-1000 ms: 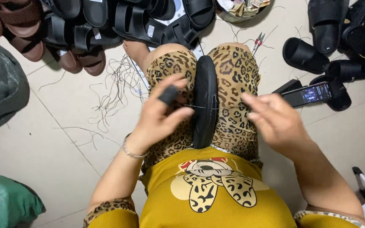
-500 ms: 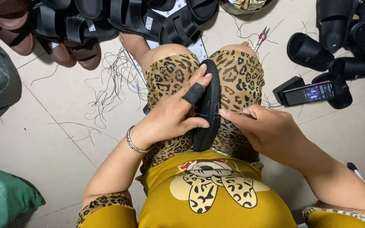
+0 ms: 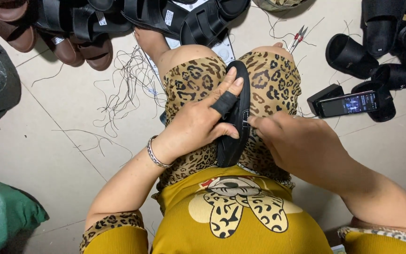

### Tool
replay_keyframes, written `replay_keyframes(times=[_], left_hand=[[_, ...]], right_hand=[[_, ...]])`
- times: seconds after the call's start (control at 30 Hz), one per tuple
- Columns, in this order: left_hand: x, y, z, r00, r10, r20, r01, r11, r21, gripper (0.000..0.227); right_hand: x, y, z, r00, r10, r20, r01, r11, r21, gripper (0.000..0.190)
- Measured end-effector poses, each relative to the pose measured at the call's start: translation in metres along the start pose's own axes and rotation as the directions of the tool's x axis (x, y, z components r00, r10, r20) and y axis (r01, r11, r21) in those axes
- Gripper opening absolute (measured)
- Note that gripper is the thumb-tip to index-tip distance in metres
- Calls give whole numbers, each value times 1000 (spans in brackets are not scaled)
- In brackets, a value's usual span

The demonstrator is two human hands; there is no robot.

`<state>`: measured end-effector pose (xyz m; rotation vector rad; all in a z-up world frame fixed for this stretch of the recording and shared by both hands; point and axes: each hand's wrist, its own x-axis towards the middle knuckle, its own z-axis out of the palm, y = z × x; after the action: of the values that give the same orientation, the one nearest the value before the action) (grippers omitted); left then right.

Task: Hand-stitching a black sandal strap or sole using a needle and thread while sitting on the floor.

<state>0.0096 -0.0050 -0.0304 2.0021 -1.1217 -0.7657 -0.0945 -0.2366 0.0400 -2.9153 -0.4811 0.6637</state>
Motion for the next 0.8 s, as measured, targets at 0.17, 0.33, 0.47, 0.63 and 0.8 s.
replay_keyframes(times=[0.17, 0.33, 0.47, 0.63, 0.8], left_hand=[[0, -2, -2, 997, 59, -50, -62, 997, -47, 95], [-2, -1, 1, 993, 53, -110, -64, 993, -102, 95], [1, 2, -3, 996, 47, -74, -54, 995, -87, 97], [1, 3, -7, 996, 31, -80, -42, 990, -138, 94], [1, 1, -7, 994, 49, -96, -62, 988, -144, 93]], right_hand=[[19, -6, -2, 957, -101, -273, 72, 991, -115, 21], [21, -3, 5, 955, -41, -293, 88, 985, 151, 24], [17, -3, 7, 924, 26, -382, 125, 923, 365, 17], [14, -15, 4, 915, 124, -383, 23, 933, 358, 15], [14, -14, 8, 911, 136, -390, 15, 933, 361, 16]])
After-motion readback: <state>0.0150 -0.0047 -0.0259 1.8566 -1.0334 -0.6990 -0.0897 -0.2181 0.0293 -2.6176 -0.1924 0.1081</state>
